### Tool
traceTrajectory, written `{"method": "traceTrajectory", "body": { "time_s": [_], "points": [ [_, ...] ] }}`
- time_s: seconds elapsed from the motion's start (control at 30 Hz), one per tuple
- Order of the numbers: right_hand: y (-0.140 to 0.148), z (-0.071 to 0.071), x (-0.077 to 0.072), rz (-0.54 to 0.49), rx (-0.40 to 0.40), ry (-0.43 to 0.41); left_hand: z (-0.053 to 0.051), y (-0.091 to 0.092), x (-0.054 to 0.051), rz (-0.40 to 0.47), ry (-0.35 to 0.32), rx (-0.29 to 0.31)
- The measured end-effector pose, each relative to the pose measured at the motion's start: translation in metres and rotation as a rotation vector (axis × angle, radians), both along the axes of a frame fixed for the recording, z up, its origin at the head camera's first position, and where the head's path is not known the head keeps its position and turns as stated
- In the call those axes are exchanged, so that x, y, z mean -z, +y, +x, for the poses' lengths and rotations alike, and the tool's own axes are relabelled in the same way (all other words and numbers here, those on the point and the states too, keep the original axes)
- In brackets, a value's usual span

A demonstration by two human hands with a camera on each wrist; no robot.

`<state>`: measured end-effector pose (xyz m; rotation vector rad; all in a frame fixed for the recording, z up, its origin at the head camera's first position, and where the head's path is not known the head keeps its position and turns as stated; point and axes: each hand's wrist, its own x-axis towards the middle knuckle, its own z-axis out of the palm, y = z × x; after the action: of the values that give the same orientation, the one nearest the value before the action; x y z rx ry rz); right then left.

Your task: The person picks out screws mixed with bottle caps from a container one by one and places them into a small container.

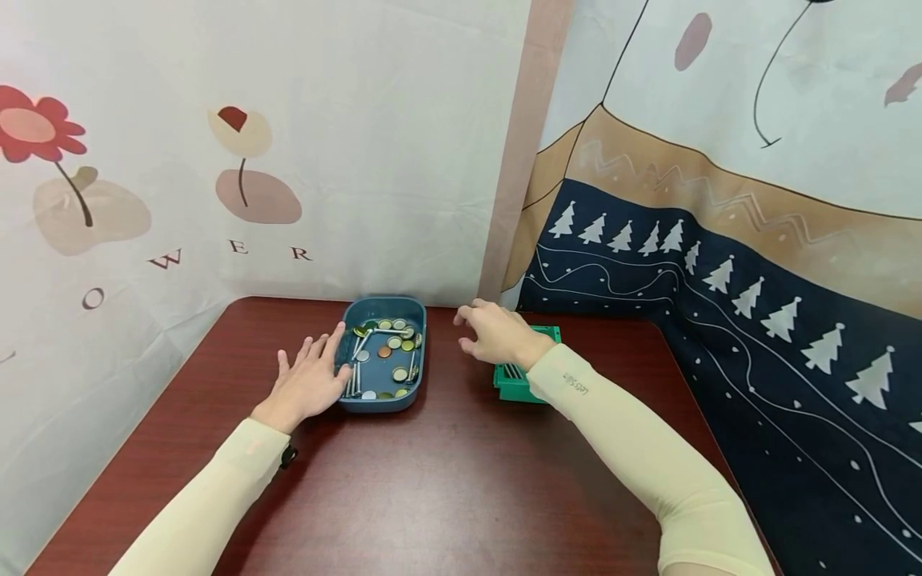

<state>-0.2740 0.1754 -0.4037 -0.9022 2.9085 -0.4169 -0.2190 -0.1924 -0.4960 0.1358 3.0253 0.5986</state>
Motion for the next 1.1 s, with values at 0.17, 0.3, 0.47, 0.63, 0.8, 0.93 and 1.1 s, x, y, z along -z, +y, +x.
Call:
{"method": "traceTrajectory", "body": {
  "time_s": [0.17,0.3,0.47,0.63,0.8,0.93,1.1],
  "points": [
    [-0.022,0.0,0.003,0.006,-0.037,-0.007,-0.001,0.0,0.001,0.003,0.004,-0.002],
    [-0.044,-0.002,0.006,0.025,-0.065,-0.005,0.0,-0.001,0.0,0.003,0.008,-0.005],
    [-0.07,-0.006,0.011,0.038,-0.121,-0.012,0.0,-0.002,0.0,0.006,0.005,-0.007],
    [-0.095,-0.011,0.015,0.081,-0.163,0.003,-0.001,0.0,0.001,-0.002,0.004,-0.001],
    [-0.125,-0.015,0.019,0.222,-0.215,0.036,-0.002,0.001,0.001,-0.012,-0.003,-0.003],
    [-0.153,-0.015,0.02,0.364,-0.268,0.049,-0.001,0.001,0.001,-0.015,-0.012,-0.001],
    [-0.182,-0.016,0.019,0.469,-0.291,0.04,0.0,0.002,0.0,-0.008,-0.011,0.002]
  ]
}}
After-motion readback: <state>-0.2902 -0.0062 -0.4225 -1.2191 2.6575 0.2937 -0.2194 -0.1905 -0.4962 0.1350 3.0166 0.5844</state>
